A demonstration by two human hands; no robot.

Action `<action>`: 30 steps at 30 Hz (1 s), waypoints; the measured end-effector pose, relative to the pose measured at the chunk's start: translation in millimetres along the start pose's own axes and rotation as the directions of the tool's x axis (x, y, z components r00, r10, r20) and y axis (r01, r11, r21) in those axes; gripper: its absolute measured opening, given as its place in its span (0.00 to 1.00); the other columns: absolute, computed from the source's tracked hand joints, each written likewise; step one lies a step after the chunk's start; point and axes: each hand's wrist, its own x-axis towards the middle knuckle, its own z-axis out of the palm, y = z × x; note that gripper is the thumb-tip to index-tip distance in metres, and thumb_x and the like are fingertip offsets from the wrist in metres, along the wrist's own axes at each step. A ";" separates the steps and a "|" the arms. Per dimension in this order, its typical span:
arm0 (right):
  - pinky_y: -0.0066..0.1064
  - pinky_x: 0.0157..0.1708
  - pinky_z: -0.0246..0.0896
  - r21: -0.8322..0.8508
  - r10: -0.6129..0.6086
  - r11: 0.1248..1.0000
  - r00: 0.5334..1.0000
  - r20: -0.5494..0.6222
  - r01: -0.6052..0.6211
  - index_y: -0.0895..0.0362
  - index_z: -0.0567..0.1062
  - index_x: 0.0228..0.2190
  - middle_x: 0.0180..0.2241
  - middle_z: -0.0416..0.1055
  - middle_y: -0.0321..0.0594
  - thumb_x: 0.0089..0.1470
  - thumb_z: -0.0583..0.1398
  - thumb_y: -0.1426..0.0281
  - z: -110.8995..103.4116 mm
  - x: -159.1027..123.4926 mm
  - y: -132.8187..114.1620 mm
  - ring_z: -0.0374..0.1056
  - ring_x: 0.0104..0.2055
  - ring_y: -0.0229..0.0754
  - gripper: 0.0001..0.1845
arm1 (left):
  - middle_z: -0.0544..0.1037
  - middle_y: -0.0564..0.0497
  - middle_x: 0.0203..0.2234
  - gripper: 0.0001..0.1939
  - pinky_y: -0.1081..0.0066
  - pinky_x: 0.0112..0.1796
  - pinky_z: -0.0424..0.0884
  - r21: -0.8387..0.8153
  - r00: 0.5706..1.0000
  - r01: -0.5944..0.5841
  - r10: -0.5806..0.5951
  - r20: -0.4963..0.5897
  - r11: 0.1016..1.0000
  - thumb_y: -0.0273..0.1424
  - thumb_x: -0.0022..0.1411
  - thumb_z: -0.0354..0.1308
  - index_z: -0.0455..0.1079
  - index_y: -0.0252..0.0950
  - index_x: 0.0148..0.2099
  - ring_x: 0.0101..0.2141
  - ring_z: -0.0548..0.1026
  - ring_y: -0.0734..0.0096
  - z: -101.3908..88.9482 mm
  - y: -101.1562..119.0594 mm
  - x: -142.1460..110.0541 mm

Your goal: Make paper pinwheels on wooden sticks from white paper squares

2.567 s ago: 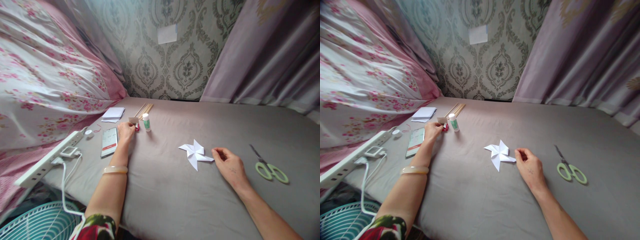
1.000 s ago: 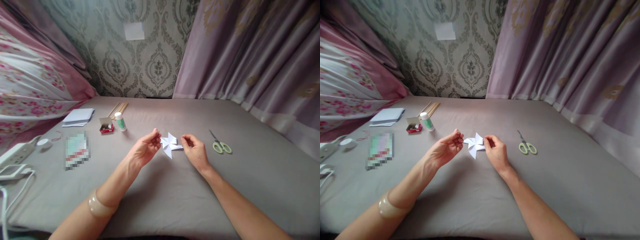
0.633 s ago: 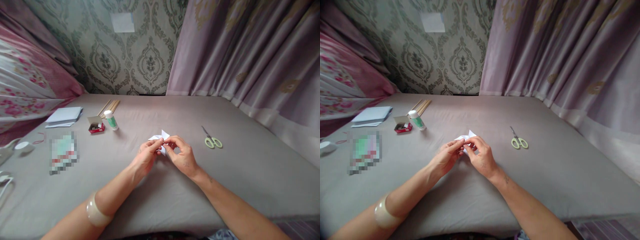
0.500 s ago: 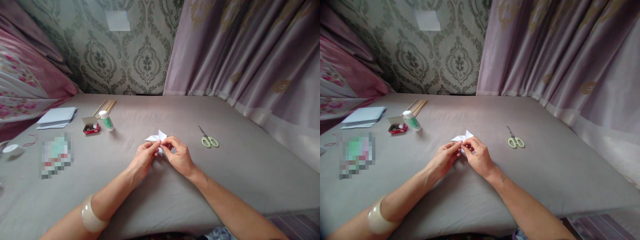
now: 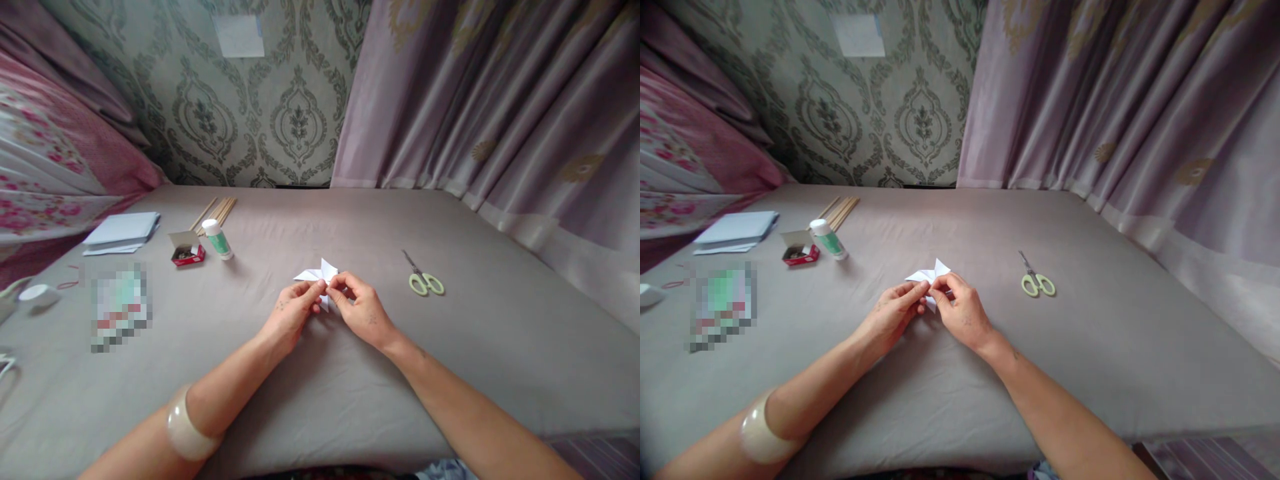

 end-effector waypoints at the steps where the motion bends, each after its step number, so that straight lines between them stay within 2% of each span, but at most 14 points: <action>1: 0.26 0.29 0.64 0.058 0.060 0.997 0.998 -0.013 -0.059 0.55 0.70 0.28 0.28 0.70 0.36 0.54 0.59 0.64 -1.8 2.4 1.1 0.67 0.29 0.36 0.07 | 0.74 0.50 0.27 0.18 0.77 0.26 0.60 0.025 1.000 -0.025 0.025 -0.004 0.999 0.42 0.47 0.67 0.75 0.31 0.32 0.23 0.65 0.80 -0.3 0.4 0.2; 5: 0.26 0.24 0.63 0.281 0.241 0.937 0.966 -0.095 -0.206 0.56 0.70 0.29 0.26 0.70 0.35 0.48 0.63 0.58 -11.2 14.5 7.6 0.66 0.27 0.36 0.14 | 0.77 0.49 0.29 0.16 0.75 0.28 0.62 0.235 0.986 -0.134 0.152 -0.062 0.963 0.41 0.51 0.63 0.76 0.32 0.35 0.26 0.69 0.75 -7.2 6.2 7.0; 8: 0.25 0.22 0.62 0.374 0.322 0.893 0.936 -0.145 -0.249 0.57 0.70 0.27 0.26 0.69 0.35 0.42 0.65 0.58 -15.3 21.0 12.3 0.67 0.27 0.36 0.16 | 0.79 0.49 0.31 0.14 0.74 0.32 0.64 0.450 0.940 -0.249 0.325 -0.100 0.858 0.38 0.51 0.61 0.76 0.33 0.36 0.30 0.71 0.71 -19.5 14.3 19.7; 10: 0.25 0.21 0.61 0.397 0.355 0.878 0.920 -0.163 -0.269 0.57 0.70 0.27 0.25 0.69 0.35 0.39 0.66 0.59 -15.3 22.5 14.5 0.67 0.27 0.36 0.17 | 0.79 0.49 0.31 0.14 0.72 0.33 0.65 0.576 0.917 -0.266 0.388 -0.097 0.773 0.37 0.52 0.59 0.76 0.33 0.38 0.30 0.71 0.70 -28.3 19.0 30.0; 13: 0.25 0.20 0.61 0.409 0.370 0.870 0.913 -0.169 -0.276 0.57 0.71 0.28 0.26 0.70 0.35 0.38 0.66 0.60 -13.1 22.3 16.7 0.67 0.26 0.36 0.17 | 0.79 0.46 0.33 0.15 0.71 0.34 0.66 0.728 0.932 -0.226 0.361 -0.031 0.647 0.33 0.55 0.55 0.76 0.32 0.42 0.32 0.73 0.68 -36.3 21.8 44.4; 17: 0.25 0.20 0.60 0.398 0.372 0.873 0.913 -0.170 -0.281 0.57 0.72 0.30 0.28 0.72 0.36 0.38 0.66 0.60 -11.5 22.0 19.0 0.67 0.27 0.36 0.17 | 0.80 0.45 0.36 0.15 0.71 0.38 0.68 0.882 0.954 -0.219 0.281 0.104 0.417 0.27 0.55 0.53 0.75 0.33 0.44 0.36 0.75 0.66 -33.1 20.7 58.2; 19: 0.25 0.20 0.60 0.377 0.367 0.881 0.915 -0.167 -0.284 0.57 0.73 0.29 0.27 0.72 0.36 0.38 0.66 0.61 -12.0 22.4 19.9 0.67 0.27 0.36 0.16 | 0.80 0.44 0.38 0.15 0.69 0.41 0.67 0.933 0.958 -0.207 0.256 0.132 0.293 0.28 0.56 0.54 0.76 0.34 0.44 0.38 0.75 0.64 -28.2 21.2 62.1; 21: 0.25 0.21 0.60 0.364 0.360 0.887 0.919 -0.162 -0.283 0.57 0.73 0.29 0.26 0.72 0.36 0.39 0.65 0.61 -12.8 22.9 20.3 0.67 0.27 0.36 0.16 | 0.79 0.43 0.39 0.14 0.67 0.42 0.67 0.964 0.963 -0.171 0.240 0.120 0.205 0.31 0.58 0.54 0.76 0.35 0.43 0.40 0.75 0.62 -23.7 22.6 63.8; 25: 0.25 0.20 0.60 0.363 0.364 0.884 0.921 -0.141 -0.294 0.57 0.73 0.28 0.25 0.72 0.36 0.39 0.65 0.61 -13.8 23.2 19.8 0.67 0.26 0.36 0.15 | 0.79 0.43 0.41 0.15 0.64 0.43 0.66 0.983 0.973 -0.110 0.220 0.075 0.150 0.37 0.58 0.55 0.76 0.36 0.43 0.43 0.74 0.58 -19.5 24.8 61.5; 30: 0.25 0.21 0.60 0.342 0.361 0.890 0.924 -0.124 -0.302 0.58 0.73 0.28 0.25 0.72 0.36 0.40 0.65 0.61 -13.5 22.9 18.8 0.66 0.25 0.35 0.14 | 0.79 0.46 0.42 0.13 0.63 0.44 0.64 0.980 0.982 -0.085 0.181 0.052 0.179 0.37 0.57 0.57 0.76 0.38 0.42 0.44 0.74 0.58 -17.2 27.5 54.6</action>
